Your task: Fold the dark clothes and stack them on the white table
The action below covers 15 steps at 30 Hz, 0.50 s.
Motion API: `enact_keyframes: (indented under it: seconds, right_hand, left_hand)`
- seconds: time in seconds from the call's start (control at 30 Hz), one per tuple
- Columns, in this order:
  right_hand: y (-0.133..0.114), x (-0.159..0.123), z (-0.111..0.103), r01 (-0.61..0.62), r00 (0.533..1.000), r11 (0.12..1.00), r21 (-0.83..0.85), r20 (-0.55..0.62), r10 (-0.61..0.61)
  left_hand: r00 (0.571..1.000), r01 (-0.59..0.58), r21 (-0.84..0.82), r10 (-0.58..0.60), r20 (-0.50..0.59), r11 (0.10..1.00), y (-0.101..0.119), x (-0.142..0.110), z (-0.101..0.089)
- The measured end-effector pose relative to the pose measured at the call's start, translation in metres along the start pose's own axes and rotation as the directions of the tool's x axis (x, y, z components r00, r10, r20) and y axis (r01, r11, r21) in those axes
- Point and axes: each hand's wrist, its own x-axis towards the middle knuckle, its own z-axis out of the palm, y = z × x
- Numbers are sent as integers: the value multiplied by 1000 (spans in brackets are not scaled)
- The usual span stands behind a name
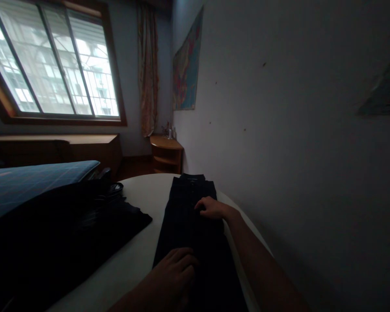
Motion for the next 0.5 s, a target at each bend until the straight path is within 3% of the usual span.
enact_keyframes:
  seconds: [0.13, 0.3, 0.5]
  right_hand:
    - [0, -4, -10, 42, 999, 999, -5, -2, -42]
    - [-6, -9, -20, 152, 985, 982, 114, -97, -141]
    - [-4, 0, -3, 156, 987, 982, 108, -43, -152]
  left_hand:
    - [998, -55, 7, 55, -2, 998, 3, 2, 2]
    - [984, -176, 96, 179, -15, 980, 5, 4, 11]
    - [941, -339, 83, 337, 39, 937, 2, 3, 20]
